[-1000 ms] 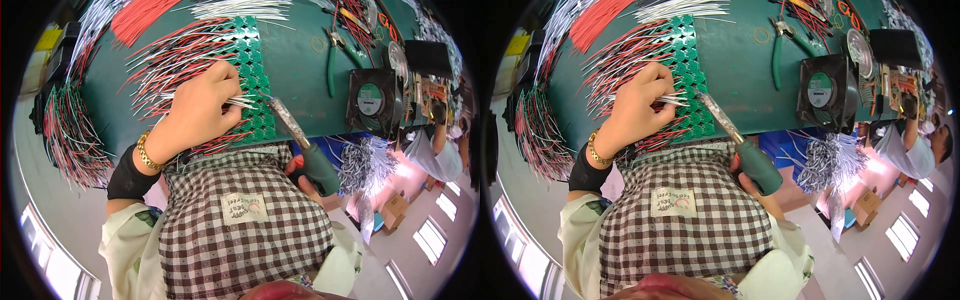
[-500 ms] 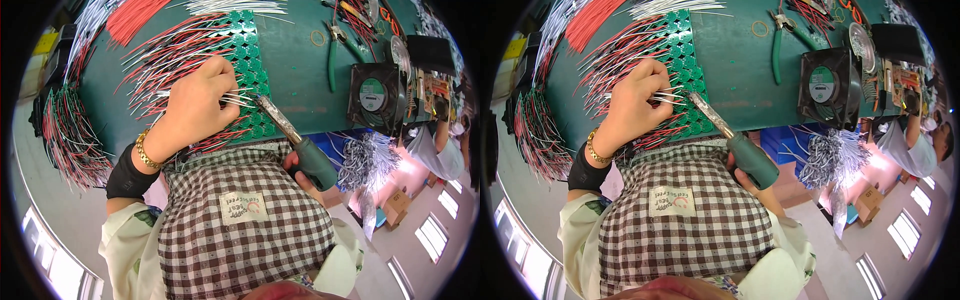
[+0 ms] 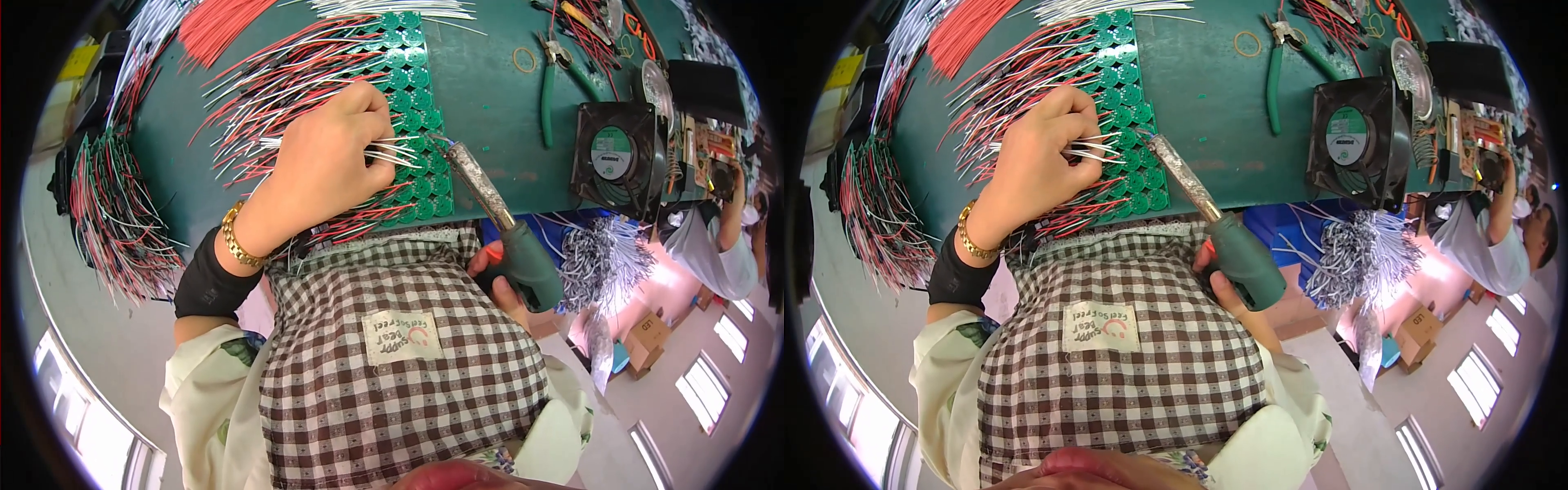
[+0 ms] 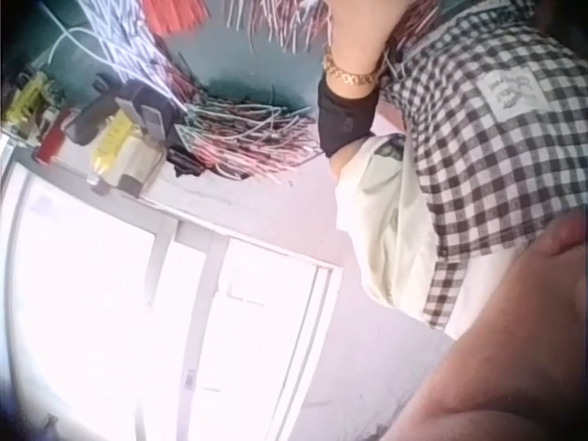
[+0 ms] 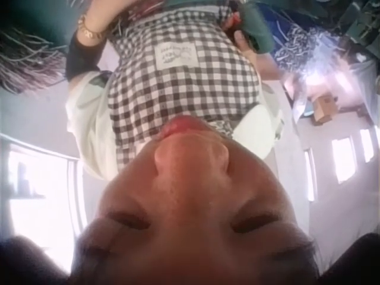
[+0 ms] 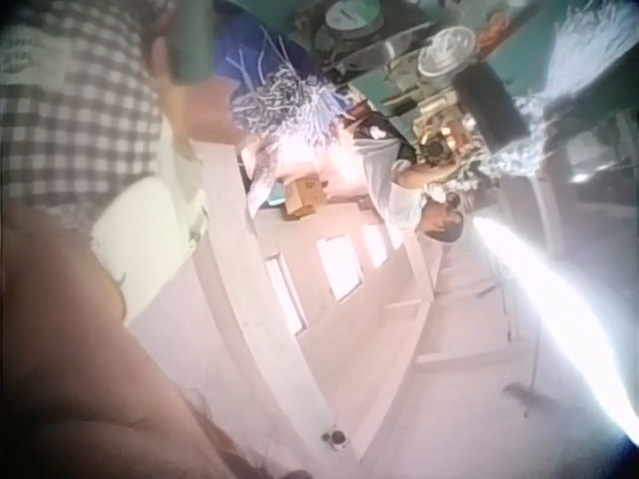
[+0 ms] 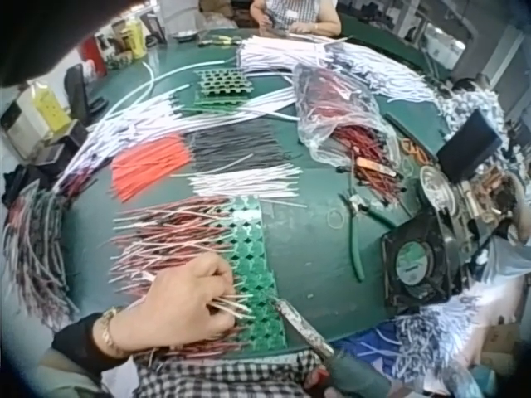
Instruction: The person solders wires to LED circuit boards on an assembly line using a soldering iron.
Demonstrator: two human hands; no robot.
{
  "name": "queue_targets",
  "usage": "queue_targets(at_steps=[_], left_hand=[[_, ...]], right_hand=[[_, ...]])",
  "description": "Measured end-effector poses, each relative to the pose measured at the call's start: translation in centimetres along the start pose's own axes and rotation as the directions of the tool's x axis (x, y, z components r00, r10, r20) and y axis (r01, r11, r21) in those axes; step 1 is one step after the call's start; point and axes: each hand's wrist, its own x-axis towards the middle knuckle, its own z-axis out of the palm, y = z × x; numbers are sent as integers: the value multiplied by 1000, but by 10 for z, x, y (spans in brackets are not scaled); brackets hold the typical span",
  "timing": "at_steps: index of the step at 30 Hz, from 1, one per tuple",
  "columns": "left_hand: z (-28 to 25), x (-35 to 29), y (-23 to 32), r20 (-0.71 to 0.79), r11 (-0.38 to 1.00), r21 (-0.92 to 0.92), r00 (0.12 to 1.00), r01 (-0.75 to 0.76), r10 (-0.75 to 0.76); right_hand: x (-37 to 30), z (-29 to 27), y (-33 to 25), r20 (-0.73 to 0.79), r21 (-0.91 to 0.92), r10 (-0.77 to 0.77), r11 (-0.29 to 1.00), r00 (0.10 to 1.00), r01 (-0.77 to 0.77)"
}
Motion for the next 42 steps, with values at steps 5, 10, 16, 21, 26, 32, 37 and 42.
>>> queue_targets(at_steps=[5, 10, 16, 21, 26, 32, 37, 42], left_hand=[[-1, 0, 1, 7, 999, -48, 1000, -2, 2], [-1, 1, 0, 0, 999, -41, 1000, -15, 15], [-3, -1, 1, 29, 999, -35, 999, 31, -30], [-1, 0, 0, 12, 999, -31, 1000, -6, 6], [-1, 0, 0, 18, 1000, -30, 1000, 8, -7], [-1, 1, 1, 17, 999, -48, 1000, 5, -4], [-1, 1, 1, 6, 999, -48, 1000, -13, 13], [0, 1, 1, 14, 999, -33, 1000, -2, 2]], right_hand=[[-3, -3, -3, 5, -130, 75, 989, 997, -74], [-2, -10, -2, 51, -253, 72, 966, 996, -57], [1, -9, 0, 80, -284, 48, 959, 996, -23], [4, 4, -15, 74, -264, -49, 962, 996, 67], [8, 2, -17, 104, -196, -108, 972, 989, 127], [8, -5, -24, 202, -325, -31, 941, 979, 97], [4, -6, -17, 152, -270, -80, 955, 985, 119], [5, -2, -35, 143, -350, 77, 937, 987, -23]])
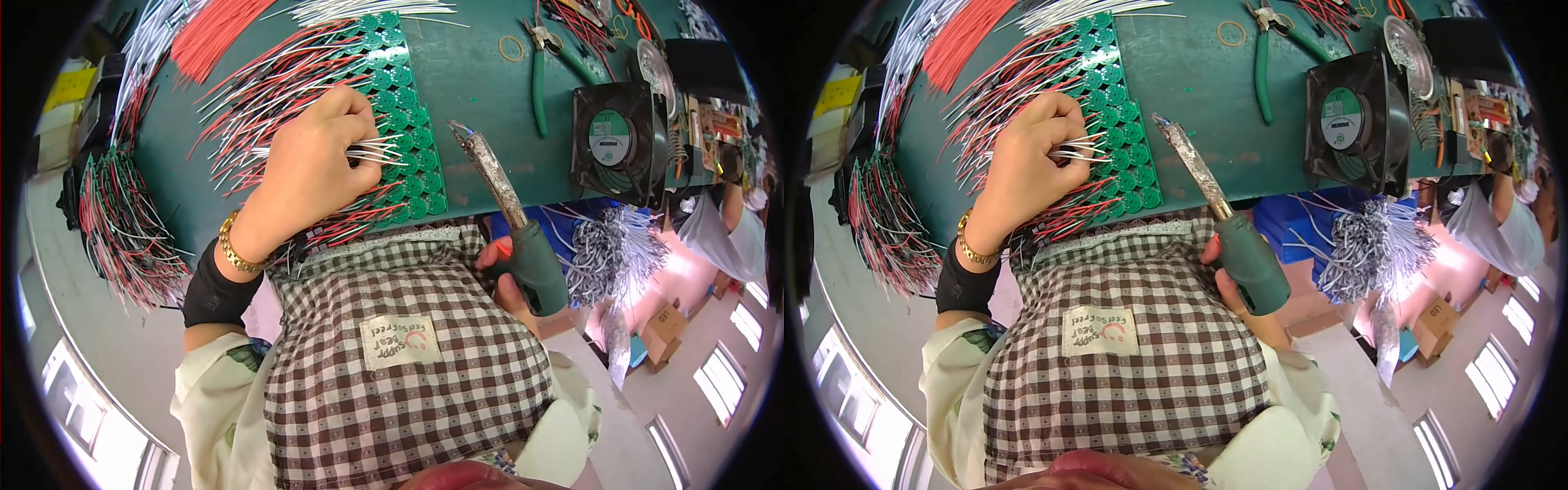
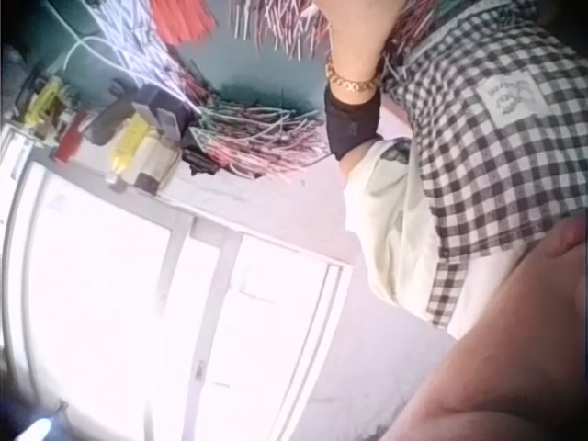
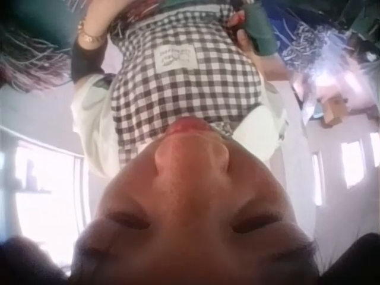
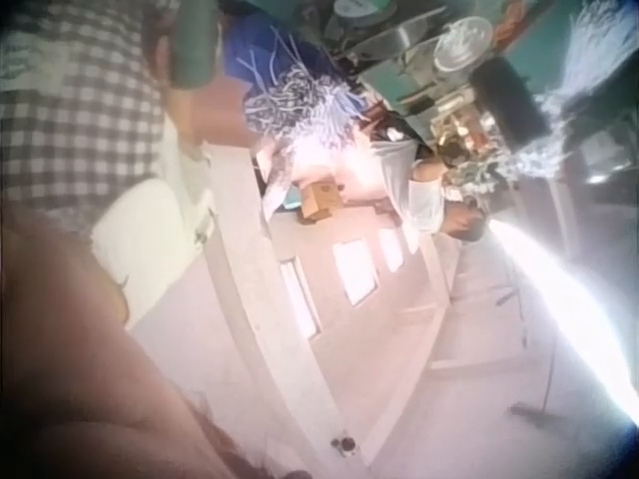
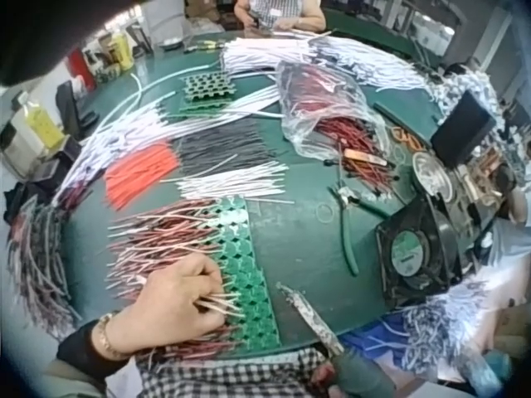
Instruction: The person solders wires to LED circuit boards on an assembly line using a soldering iron.
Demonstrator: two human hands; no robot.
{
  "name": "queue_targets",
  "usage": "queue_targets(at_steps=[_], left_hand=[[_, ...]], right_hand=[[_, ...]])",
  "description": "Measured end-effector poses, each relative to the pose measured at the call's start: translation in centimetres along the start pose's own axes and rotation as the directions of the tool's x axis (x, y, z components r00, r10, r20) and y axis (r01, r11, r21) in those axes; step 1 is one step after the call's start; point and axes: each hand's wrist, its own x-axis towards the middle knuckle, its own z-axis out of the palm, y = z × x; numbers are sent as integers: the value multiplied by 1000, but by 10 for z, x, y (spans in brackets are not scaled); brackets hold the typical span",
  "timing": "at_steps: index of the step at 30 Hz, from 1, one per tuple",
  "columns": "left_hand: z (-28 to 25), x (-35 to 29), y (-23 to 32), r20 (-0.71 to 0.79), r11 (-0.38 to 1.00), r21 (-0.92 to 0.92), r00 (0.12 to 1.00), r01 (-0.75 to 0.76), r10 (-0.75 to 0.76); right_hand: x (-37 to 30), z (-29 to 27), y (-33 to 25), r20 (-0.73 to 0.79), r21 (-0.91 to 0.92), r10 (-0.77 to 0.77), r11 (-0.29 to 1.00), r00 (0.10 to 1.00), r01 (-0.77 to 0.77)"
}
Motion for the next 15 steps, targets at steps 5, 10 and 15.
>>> queue_targets(at_steps=[5, 10, 15], left_hand=[[-2, -2, 1, -3, 997, 61, 999, -45, 46], [-8, -6, 0, -12, 964, 151, 975, -219, 224], [-28, -21, 27, -136, 951, 195, 954, -239, 267]], right_hand=[[-2, -2, 12, -55, 18, -44, 999, 997, 45], [-1, 8, 26, -197, 129, -131, 979, 972, 159], [-4, 2, 27, -186, 134, -180, 969, 966, 206]])
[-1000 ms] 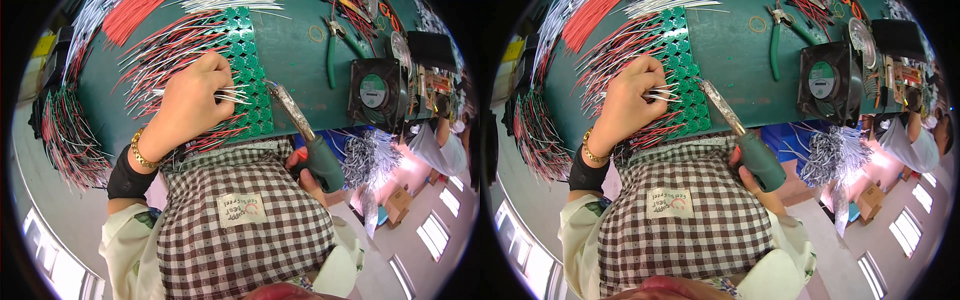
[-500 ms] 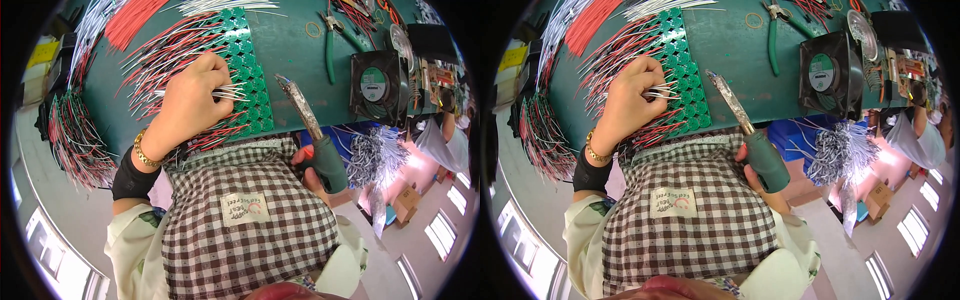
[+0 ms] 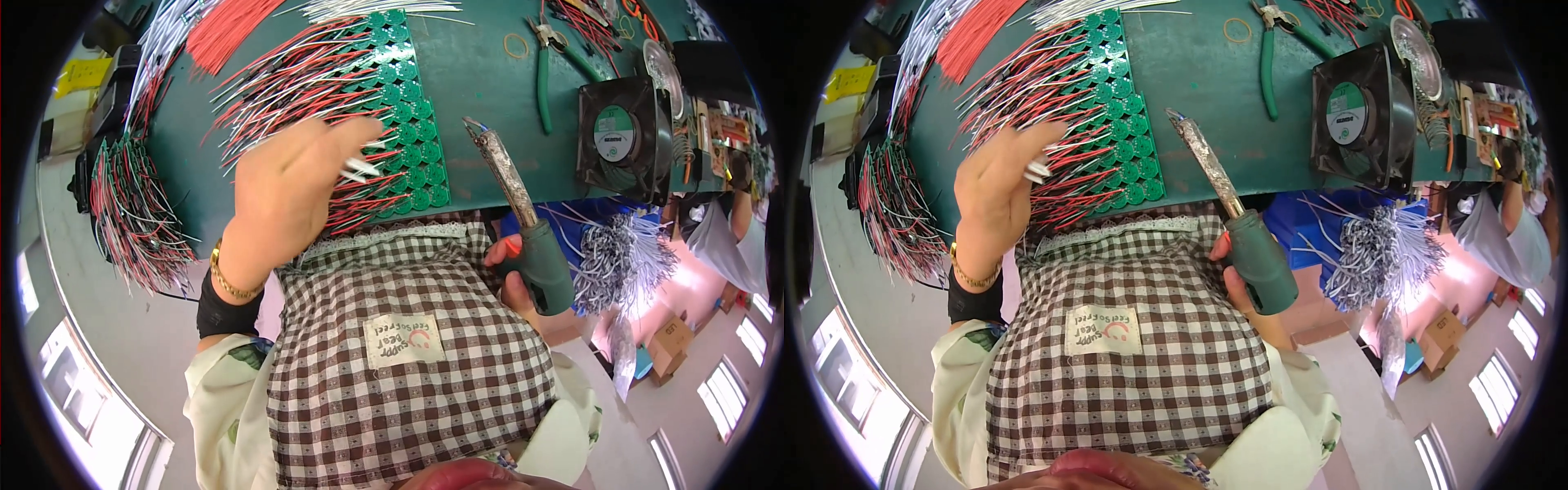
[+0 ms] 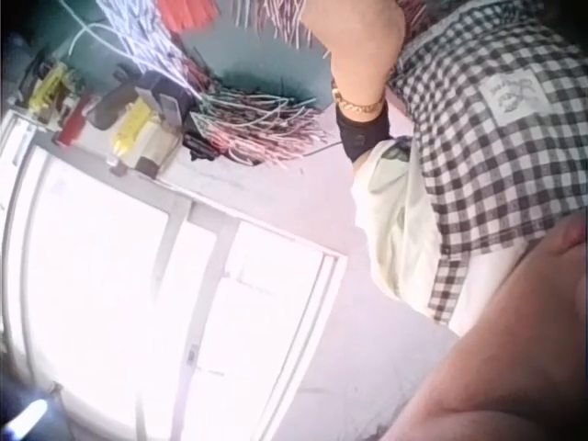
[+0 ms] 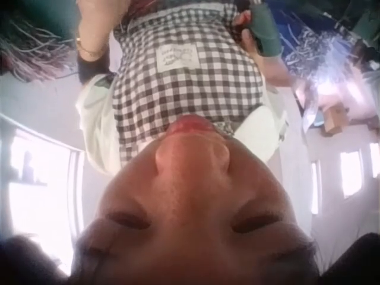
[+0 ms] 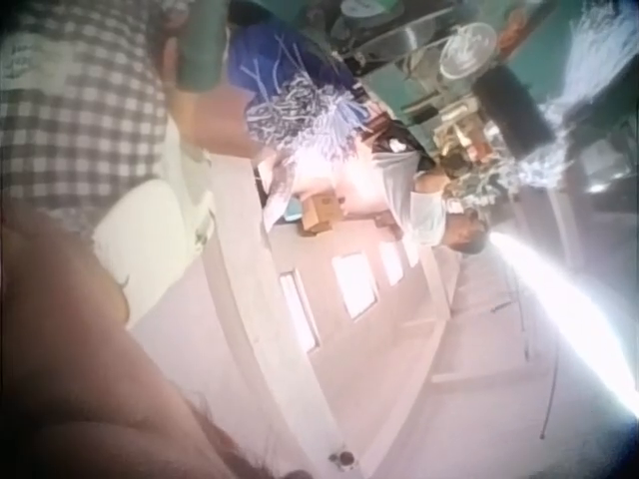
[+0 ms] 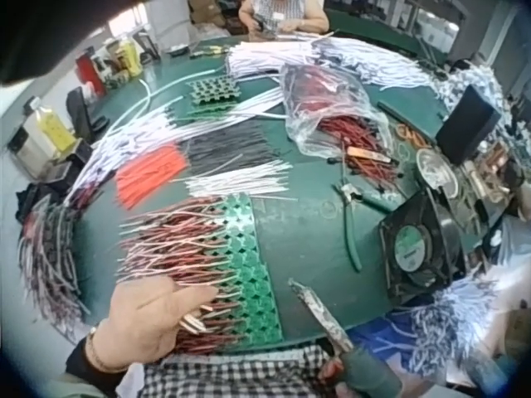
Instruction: The person solders wires to LED circuit boards on an assembly line using a soldering iron.
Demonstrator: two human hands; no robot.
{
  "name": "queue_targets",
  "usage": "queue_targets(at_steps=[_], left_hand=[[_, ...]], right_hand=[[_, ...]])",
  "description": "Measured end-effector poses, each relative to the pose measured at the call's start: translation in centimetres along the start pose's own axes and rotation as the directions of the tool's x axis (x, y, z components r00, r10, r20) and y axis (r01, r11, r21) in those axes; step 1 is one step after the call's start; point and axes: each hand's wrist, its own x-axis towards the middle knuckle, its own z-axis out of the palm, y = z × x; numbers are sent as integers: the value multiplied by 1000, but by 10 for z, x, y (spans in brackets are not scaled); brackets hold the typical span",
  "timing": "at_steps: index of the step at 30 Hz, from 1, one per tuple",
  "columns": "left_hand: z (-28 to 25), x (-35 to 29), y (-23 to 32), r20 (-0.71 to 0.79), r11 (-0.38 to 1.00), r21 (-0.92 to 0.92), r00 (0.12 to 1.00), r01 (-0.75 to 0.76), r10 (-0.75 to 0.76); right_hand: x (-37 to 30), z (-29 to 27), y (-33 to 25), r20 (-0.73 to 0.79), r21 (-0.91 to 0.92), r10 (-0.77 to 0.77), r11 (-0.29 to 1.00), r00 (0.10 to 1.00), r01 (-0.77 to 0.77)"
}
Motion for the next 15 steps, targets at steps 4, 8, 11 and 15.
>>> queue_targets(at_steps=[4, 8, 11, 15], left_hand=[[22, -18, 16, 57, 955, -130, 963, 268, -262], [41, -24, 7, 75, 969, -107, 974, 223, -215], [43, -25, 10, 89, 917, -114, 923, 382, -373], [47, -26, 5, 40, 949, -89, 953, 302, -299]], right_hand=[[7, -4, -22, 154, -143, 57, 989, 986, -35], [-1, -12, 2, 208, -102, -25, 994, 978, 47], [-9, -33, 18, 291, -251, 70, 968, 954, 6], [-13, -30, 17, 240, -209, 104, 976, 965, -53]])
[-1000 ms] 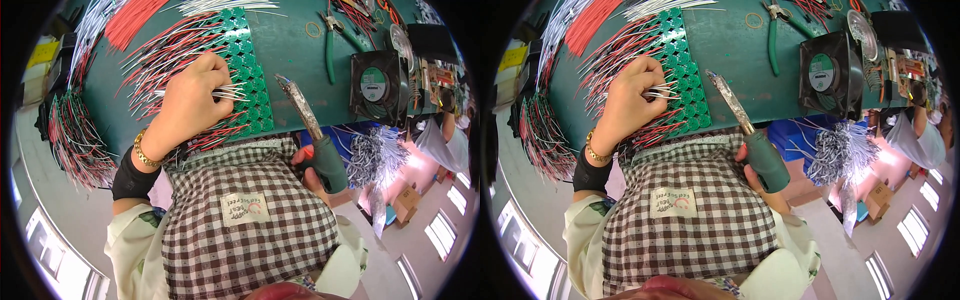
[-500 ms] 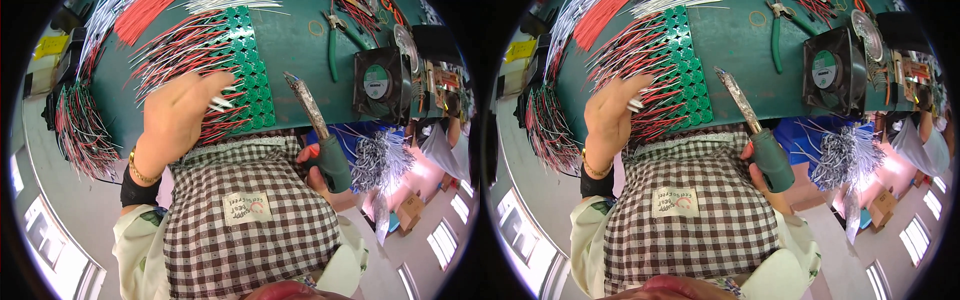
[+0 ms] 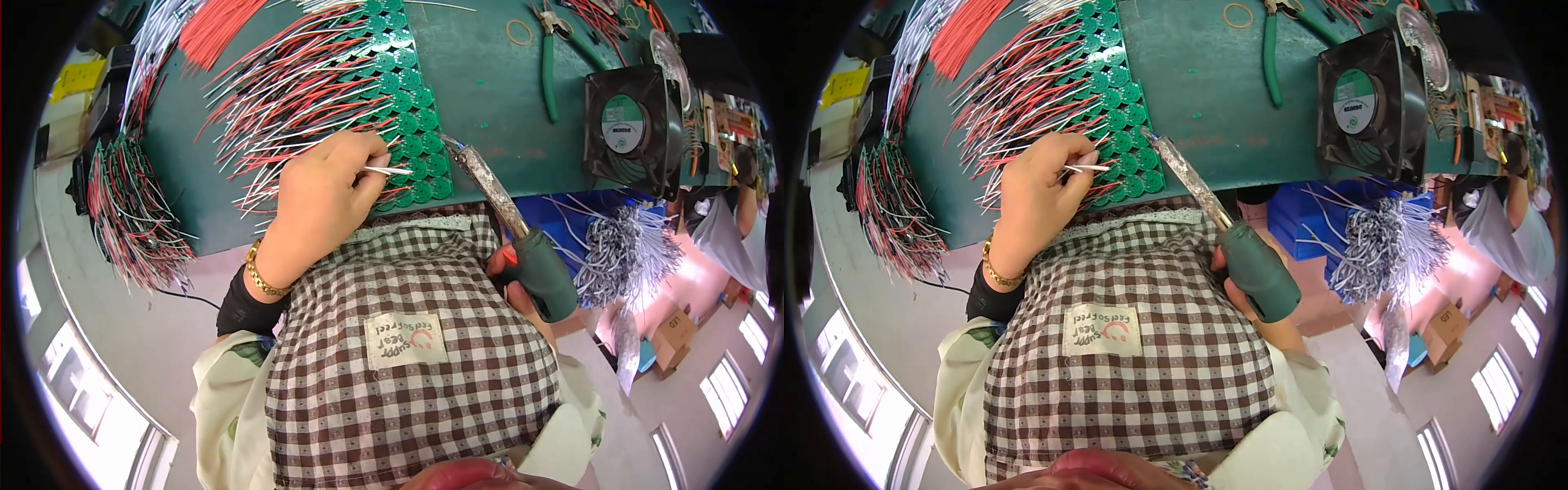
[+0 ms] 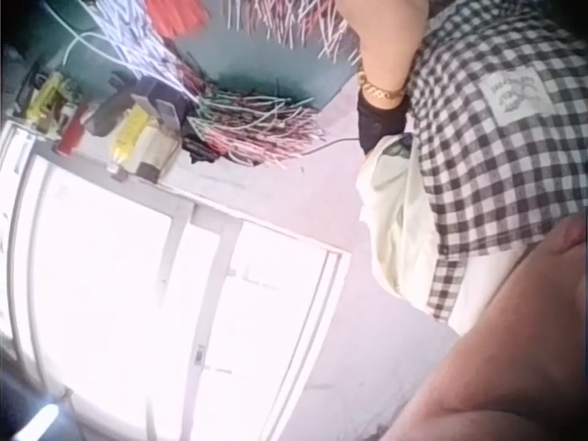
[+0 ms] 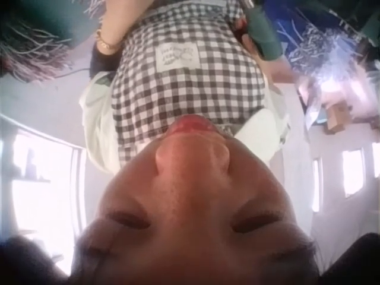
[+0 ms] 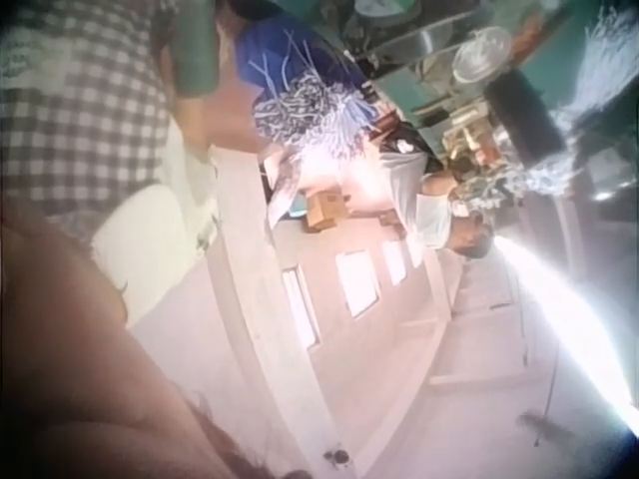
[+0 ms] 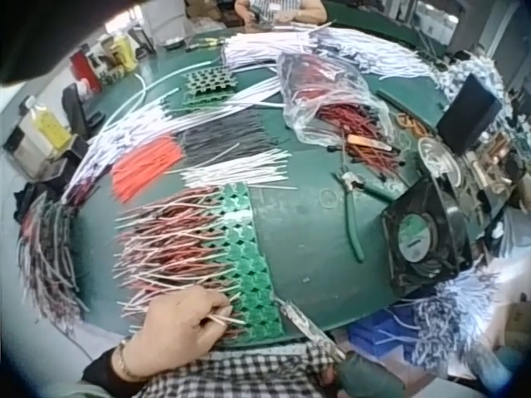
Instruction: The person solders wires to LED circuit boards on an assembly line using a soldering iron.
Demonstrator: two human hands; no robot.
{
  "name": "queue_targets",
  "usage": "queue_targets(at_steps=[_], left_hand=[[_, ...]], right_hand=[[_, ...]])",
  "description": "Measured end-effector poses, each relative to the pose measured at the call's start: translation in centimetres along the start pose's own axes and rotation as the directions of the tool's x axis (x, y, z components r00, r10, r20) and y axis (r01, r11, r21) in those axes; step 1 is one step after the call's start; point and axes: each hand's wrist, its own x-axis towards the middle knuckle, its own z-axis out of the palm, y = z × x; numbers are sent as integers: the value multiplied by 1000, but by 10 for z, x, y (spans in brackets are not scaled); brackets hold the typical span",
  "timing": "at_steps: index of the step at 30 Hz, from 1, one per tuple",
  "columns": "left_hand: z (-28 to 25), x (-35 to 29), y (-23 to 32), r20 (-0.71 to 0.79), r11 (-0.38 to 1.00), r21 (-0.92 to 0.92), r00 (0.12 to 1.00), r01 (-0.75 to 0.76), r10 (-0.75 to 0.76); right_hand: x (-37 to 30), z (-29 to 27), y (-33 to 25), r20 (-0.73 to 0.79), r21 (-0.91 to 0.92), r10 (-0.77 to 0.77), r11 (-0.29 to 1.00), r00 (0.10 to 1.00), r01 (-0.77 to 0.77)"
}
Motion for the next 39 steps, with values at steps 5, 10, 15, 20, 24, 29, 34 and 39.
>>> queue_targets(at_steps=[5, 10, 15, 20, 24, 29, 34, 39], left_hand=[[0, -1, 2, -61, 998, 29, 996, 61, -59], [-5, -2, 3, -47, 995, -54, 995, 86, -89], [-4, 1, 2, 9, 997, -31, 997, 74, -74], [-3, 2, 2, 6, 996, -21, 996, 84, -84], [-2, 0, 0, 0, 996, -9, 996, 88, -88], [-1, 0, 0, -9, 996, -10, 996, 89, -89], [-1, -1, -1, -24, 997, 0, 996, 83, -83], [-2, 1, -1, -22, 997, -15, 997, 73, -73]], right_hand=[[-9, 5, 3, -129, -7, 107, 994, 986, -109], [-9, 1, 13, -29, -163, 36, 986, 999, -41], [-15, -10, 33, 44, -367, 163, 920, 986, -136], [-12, -2, 25, 16, -346, 24, 938, 1000, -17], [-1, -2, 19, 73, -392, -34, 918, 997, 60], [12, 6, 1, -26, -375, -138, 919, 990, 118], [7, 3, 2, -96, -289, 215, 928, 972, -234], [34, 1, -41, 18, -175, 834, 545, 551, -820]])
